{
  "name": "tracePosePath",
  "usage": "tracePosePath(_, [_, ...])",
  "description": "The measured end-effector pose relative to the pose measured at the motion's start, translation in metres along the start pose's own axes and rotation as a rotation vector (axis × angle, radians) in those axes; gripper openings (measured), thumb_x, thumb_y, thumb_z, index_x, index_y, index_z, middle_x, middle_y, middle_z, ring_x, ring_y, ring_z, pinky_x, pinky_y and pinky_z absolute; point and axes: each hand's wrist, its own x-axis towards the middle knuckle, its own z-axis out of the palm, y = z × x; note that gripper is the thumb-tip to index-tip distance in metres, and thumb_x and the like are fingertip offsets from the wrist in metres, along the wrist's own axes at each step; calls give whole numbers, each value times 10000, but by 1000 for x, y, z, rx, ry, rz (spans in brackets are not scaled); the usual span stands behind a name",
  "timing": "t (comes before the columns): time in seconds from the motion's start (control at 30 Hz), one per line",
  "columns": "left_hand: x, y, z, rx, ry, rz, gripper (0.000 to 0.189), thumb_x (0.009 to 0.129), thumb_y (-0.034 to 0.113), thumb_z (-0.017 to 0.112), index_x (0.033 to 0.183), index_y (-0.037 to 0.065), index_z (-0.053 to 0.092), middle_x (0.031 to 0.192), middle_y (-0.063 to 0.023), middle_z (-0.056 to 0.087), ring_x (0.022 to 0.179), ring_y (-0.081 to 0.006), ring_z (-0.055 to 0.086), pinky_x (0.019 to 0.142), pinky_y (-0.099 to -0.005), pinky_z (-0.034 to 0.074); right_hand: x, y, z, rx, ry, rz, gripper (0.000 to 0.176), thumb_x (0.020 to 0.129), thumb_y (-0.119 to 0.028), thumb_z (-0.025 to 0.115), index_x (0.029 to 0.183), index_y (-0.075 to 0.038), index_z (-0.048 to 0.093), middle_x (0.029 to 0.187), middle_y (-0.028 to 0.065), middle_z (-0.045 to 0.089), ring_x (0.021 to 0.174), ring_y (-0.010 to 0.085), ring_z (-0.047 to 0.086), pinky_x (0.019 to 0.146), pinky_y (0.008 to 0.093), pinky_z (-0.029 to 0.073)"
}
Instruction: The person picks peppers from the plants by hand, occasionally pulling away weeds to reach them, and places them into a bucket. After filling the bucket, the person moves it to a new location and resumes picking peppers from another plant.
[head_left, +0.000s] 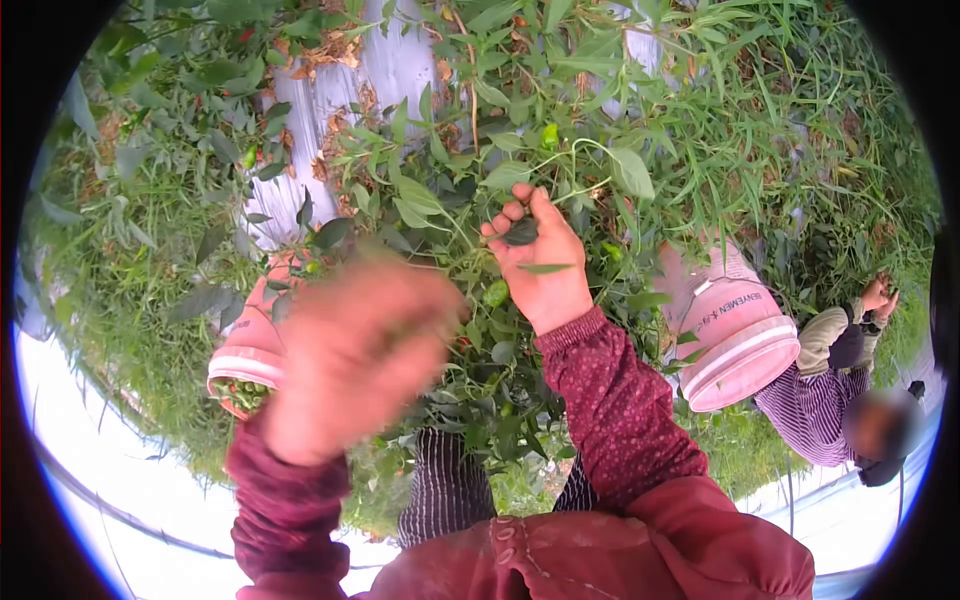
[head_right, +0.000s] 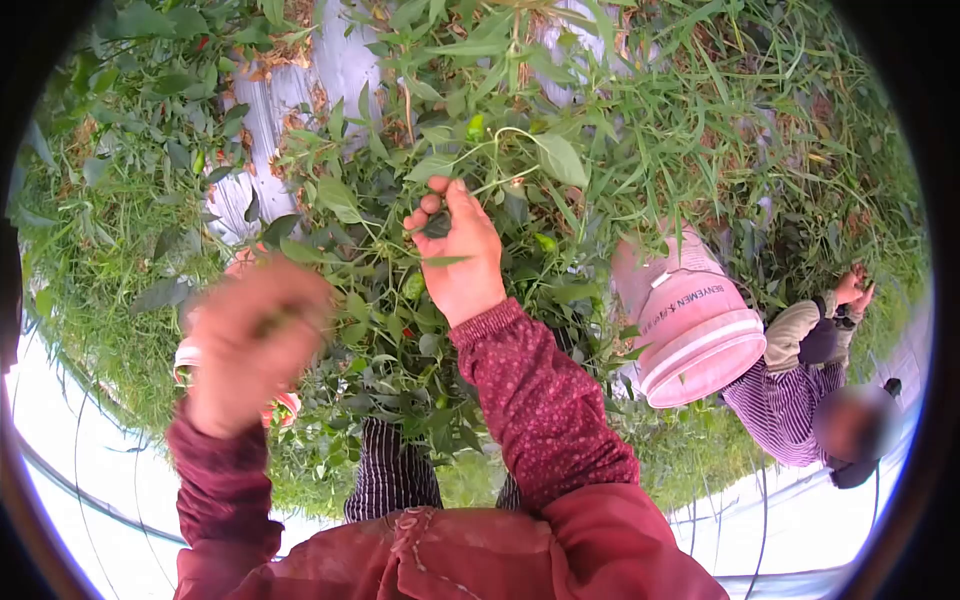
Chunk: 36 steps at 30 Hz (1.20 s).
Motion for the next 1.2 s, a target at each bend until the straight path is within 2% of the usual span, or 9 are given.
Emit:
tracePosePath(0.23, [-13, -27, 102, 769, -200, -296, 260, 749, 200, 638, 934, 34, 559, 698, -80, 572, 608, -213, 604, 509, -305, 480, -2, 5, 3, -49, 14, 3, 236, 929, -254, 498, 1019, -41, 546, 832, 13, 514, 754, 133, 507, 737, 307, 441])
tracePosePath(0.27, [-9, -39, 105, 813, -8, -109, 227, 755, 201, 625, 912, 60, 540, 697, -67, 578, 555, -223, 593, 468, -312, 469, -2, 4, 6, -70, -3, 7, 239, 925, -252, 512, 1038, -45, 548, 821, 13, 514, 754, 133, 508, 738, 298, 444])
tracePosePath(0.4, [-20, -23, 96, 393, -145, -317, 239, 704, 131, 666, 881, 57, 524, 690, -97, 578, 568, -257, 597, 498, -352, 475, -14, 2, 16, -160, -14, -98, 235, 921, -216, 502, 1082, -49, 540, 777, 10, 523, 736, 120, 499, 703, 269, 444])
tracePosePath(0.57, [-26, -3, 60, 383, -37, -85, 251, 673, 81, 685, 849, 48, 509, 652, -95, 563, 518, -260, 578, 460, -350, 454, -24, 0, 24, -356, -151, 12, 271, 911, -223, 490, 1125, -62, 529, 777, 23, 546, 692, 98, 479, 670, 246, 411])
tracePosePath(0.67, [-22, 13, 40, 45, 95, -93, 229, 655, 36, 707, 784, 42, 517, 579, -84, 521, 447, -251, 516, 430, -345, 404, -21, -1, 20, -390, -170, 49, 264, 882, -144, 438, 1111, -60, 538, 773, 32, 567, 680, 88, 476, 642, 232, 396])
tracePosePath(0.93, [55, -40, 5, 418, 330, -66, 154, 755, 72, 625, 882, 52, 541, 713, -123, 571, 572, -286, 591, 496, -378, 479, -28, 1, 26, -581, -209, 78, 223, 859, -112, 418, 1002, -62, 582, 725, 7, 560, 652, 70, 455, 616, 213, 364])
tracePosePath(1.0, [67, -50, 2, 675, -7, -15, 204, 756, 93, 613, 947, 68, 548, 775, -128, 563, 596, -306, 600, 503, -386, 491, -27, 3, 25, -621, -218, 90, 221, 860, -109, 419, 1002, -63, 582, 722, 5, 558, 647, 69, 454, 612, 212, 361])
tracePosePath(1.17, [48, -59, 3, 656, -18, -43, 291, 714, 110, 662, 994, 89, 585, 788, -106, 516, 604, -295, 588, 507, -379, 485, -24, 4, 22, -678, -285, 131, 220, 873, -81, 413, 1021, -58, 574, 763, 25, 600, 647, 72, 471, 643, 213, 393])
tracePosePath(1.2, [43, -50, 1, 681, -41, -75, 284, 716, 109, 660, 989, 94, 587, 789, -103, 510, 603, -288, 590, 498, -372, 482, -24, 1, 23, -656, -315, 143, 218, 877, -60, 455, 1073, -50, 548, 912, 54, 614, 778, 93, 529, 740, 235, 432])
